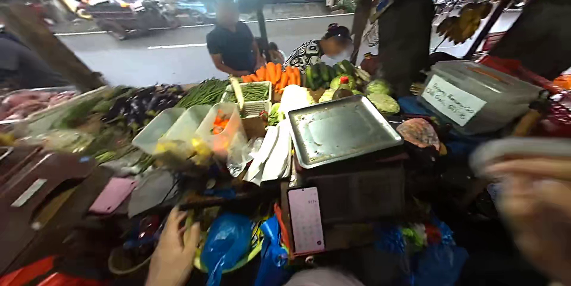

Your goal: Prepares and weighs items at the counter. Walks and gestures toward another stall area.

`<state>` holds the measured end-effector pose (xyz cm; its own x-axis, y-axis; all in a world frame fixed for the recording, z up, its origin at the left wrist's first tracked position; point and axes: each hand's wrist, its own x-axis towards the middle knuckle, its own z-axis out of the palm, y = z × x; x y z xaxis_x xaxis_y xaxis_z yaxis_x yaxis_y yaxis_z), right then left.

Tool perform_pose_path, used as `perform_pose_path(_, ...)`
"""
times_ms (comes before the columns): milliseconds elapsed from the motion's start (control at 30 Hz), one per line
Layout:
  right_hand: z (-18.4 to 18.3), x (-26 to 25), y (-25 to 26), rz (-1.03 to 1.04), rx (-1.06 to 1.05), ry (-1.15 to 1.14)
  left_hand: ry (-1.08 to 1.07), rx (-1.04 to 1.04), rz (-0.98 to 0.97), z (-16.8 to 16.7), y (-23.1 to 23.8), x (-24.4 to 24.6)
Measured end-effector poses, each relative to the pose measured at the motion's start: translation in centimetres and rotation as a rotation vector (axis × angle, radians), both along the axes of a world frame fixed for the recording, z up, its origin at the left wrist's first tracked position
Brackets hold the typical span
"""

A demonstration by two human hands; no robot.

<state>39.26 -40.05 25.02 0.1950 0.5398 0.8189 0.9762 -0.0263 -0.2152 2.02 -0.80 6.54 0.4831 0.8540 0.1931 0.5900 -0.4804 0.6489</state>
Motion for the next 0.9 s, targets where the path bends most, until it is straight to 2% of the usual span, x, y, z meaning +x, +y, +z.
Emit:
perform_pose_path(100, -5.6, -4.0, 8.1, 0.405, -0.018, 0.198, -0.323, 0.143, -0.446, 6.7, -6.6, 7.2)
perform_pose_path(167, -8.1, -6.6, 11.9, 0.586, -0.003, 0.325, -0.37, 0.137, -0.734, 8.3, -10.7, 11.0)
perform_pose_path(233, -9.3, -8.1, 14.1, 0.645, 0.043, 0.411, -0.395, 0.156, -0.836, 8.0, -13.0, 13.4)
perform_pose_path(400, -9.8, -6.8, 15.4, 0.469, 0.216, 0.561, -0.358, 0.181, -0.722, 7.6, -11.8, 13.5)
perform_pose_path(467, -10.0, -6.2, 15.2, 0.436, 0.242, 0.649, -0.338, 0.184, -0.675, 7.5, -11.1, 12.6)
perform_pose_path(567, -10.8, -6.2, 14.9, 0.443, 0.223, 0.741, -0.372, 0.079, -0.602, 7.1, -10.9, 11.5)
perform_pose_path(800, -14.4, -6.1, 14.2, 0.533, -0.001, 0.841, -0.428, -0.054, -0.513, 3.2, -10.9, 9.3)
perform_pose_path(900, -15.7, -5.7, 13.6, 0.579, -0.238, 0.866, -0.448, -0.101, -0.49, 1.6, -11.2, 8.7)
